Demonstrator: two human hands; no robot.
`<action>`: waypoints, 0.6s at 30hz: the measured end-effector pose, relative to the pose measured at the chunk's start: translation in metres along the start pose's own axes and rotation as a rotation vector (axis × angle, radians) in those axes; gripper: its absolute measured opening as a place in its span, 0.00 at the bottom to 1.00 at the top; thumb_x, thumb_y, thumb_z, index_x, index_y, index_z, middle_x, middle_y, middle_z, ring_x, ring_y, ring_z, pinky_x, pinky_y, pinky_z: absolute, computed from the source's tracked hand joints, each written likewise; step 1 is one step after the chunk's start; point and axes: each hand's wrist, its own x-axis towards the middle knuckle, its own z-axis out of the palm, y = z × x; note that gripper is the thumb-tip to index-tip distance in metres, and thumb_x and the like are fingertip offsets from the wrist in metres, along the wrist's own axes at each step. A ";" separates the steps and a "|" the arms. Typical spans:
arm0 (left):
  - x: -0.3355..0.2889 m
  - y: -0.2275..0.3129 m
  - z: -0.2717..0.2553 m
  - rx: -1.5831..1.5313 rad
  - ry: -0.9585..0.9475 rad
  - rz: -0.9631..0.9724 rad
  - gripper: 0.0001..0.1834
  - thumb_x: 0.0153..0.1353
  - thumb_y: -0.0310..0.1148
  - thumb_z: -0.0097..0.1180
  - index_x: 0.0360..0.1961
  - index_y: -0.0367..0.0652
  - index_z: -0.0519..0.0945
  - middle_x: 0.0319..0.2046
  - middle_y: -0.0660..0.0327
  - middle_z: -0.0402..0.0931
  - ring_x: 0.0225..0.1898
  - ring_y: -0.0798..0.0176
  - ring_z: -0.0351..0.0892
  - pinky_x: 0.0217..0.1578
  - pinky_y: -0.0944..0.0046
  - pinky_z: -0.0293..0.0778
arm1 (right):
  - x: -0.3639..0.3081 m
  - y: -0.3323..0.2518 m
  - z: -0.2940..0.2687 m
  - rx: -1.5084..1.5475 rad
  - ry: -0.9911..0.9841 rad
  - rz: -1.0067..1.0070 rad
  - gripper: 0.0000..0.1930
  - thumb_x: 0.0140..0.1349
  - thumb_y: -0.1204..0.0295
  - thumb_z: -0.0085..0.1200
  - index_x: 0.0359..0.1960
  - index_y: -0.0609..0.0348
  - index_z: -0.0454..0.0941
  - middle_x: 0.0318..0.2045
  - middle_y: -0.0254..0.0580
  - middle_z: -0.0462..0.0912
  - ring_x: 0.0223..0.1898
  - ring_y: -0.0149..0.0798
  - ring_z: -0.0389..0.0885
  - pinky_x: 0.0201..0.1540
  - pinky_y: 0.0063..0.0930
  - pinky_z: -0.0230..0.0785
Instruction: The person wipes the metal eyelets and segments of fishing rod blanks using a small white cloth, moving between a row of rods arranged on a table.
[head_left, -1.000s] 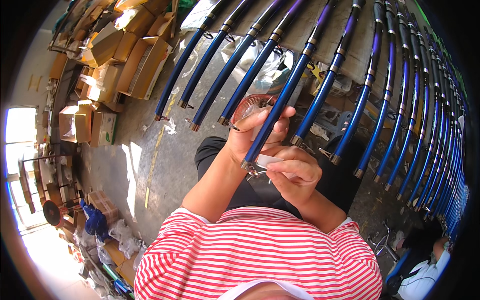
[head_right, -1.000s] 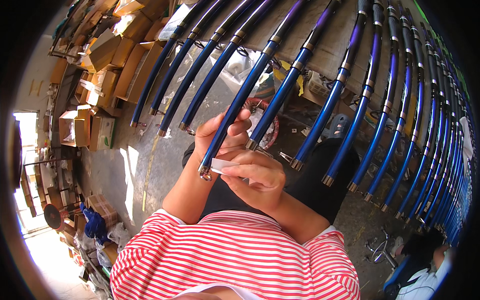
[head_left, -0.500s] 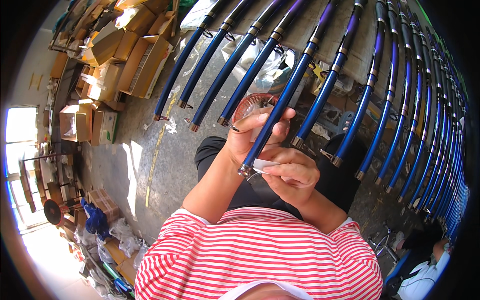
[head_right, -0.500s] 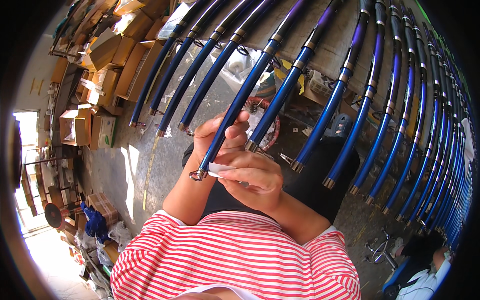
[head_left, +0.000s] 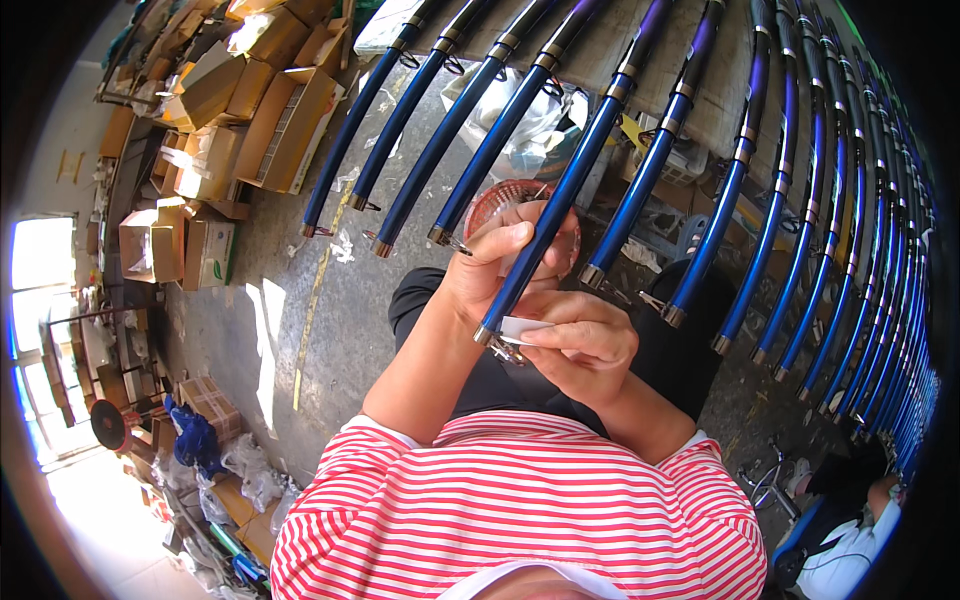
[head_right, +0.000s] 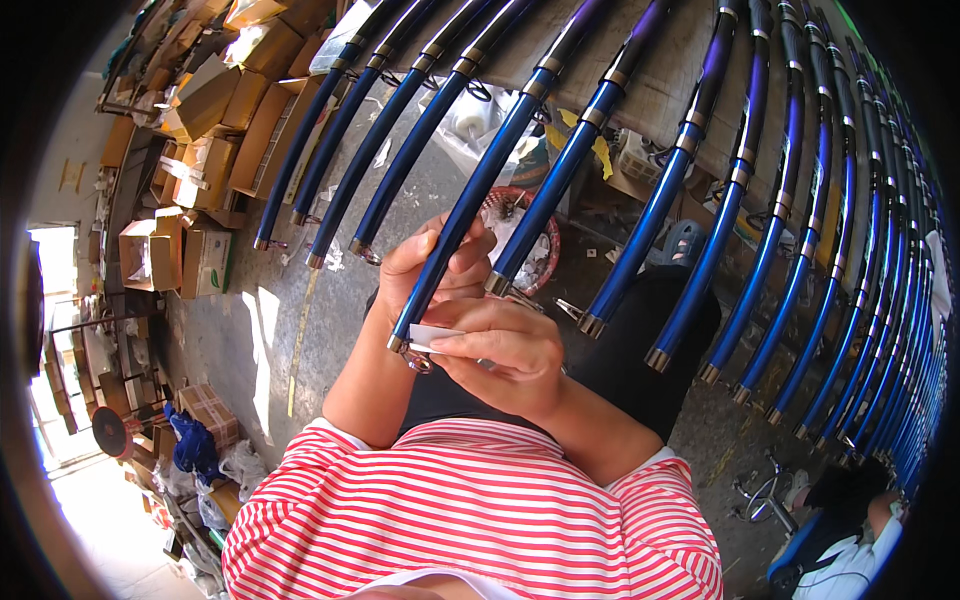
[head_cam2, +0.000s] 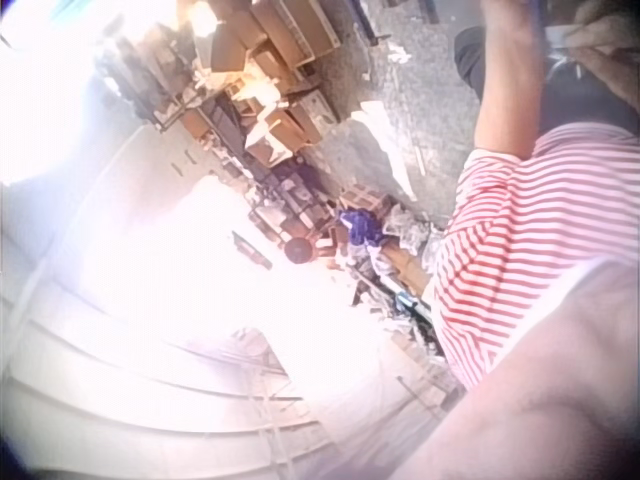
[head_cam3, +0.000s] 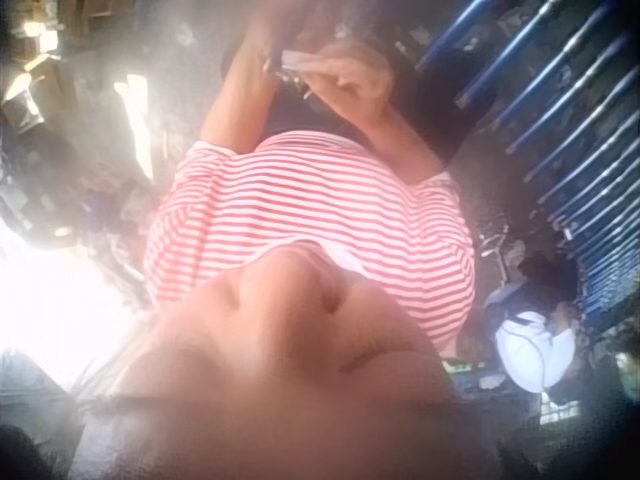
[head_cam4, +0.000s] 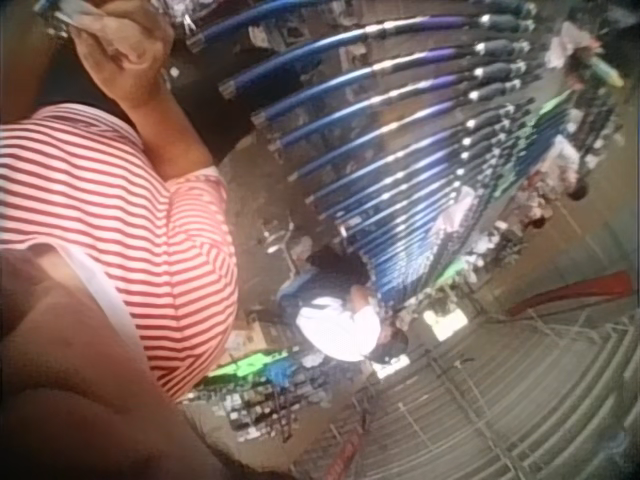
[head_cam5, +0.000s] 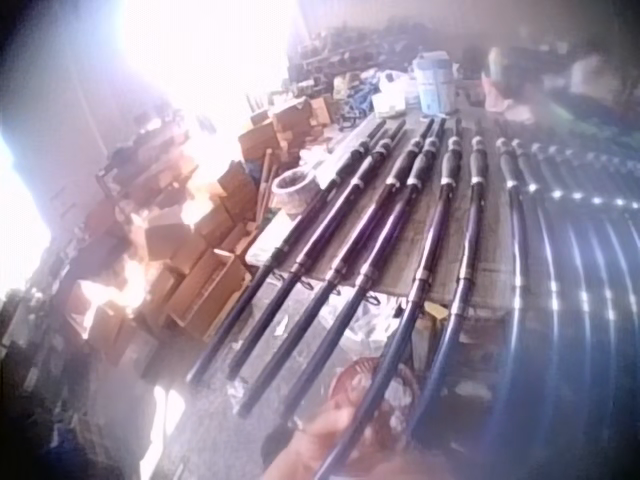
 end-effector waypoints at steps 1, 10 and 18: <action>0.000 0.000 0.000 0.012 0.003 -0.004 0.22 0.52 0.33 0.58 0.44 0.29 0.69 0.25 0.59 0.65 0.21 0.73 0.62 0.16 0.79 0.65 | 0.000 0.000 0.000 0.009 0.004 0.012 0.08 0.46 0.84 0.60 0.29 0.62 0.80 0.29 0.48 0.79 0.35 0.43 0.81 0.36 0.28 0.73; -0.002 0.003 -0.005 0.156 0.029 0.006 0.24 0.51 0.34 0.60 0.44 0.28 0.70 0.25 0.61 0.64 0.20 0.75 0.61 0.15 0.80 0.63 | -0.001 0.004 -0.006 0.013 -0.038 0.003 0.10 0.45 0.83 0.61 0.32 0.61 0.80 0.32 0.46 0.81 0.33 0.40 0.82 0.32 0.24 0.71; -0.002 0.006 0.003 0.396 0.056 -0.003 0.23 0.48 0.44 0.61 0.35 0.35 0.72 0.20 0.64 0.65 0.21 0.73 0.60 0.20 0.74 0.56 | -0.002 0.003 -0.005 0.013 -0.032 0.013 0.10 0.44 0.82 0.62 0.31 0.61 0.80 0.31 0.46 0.81 0.33 0.40 0.81 0.34 0.26 0.71</action>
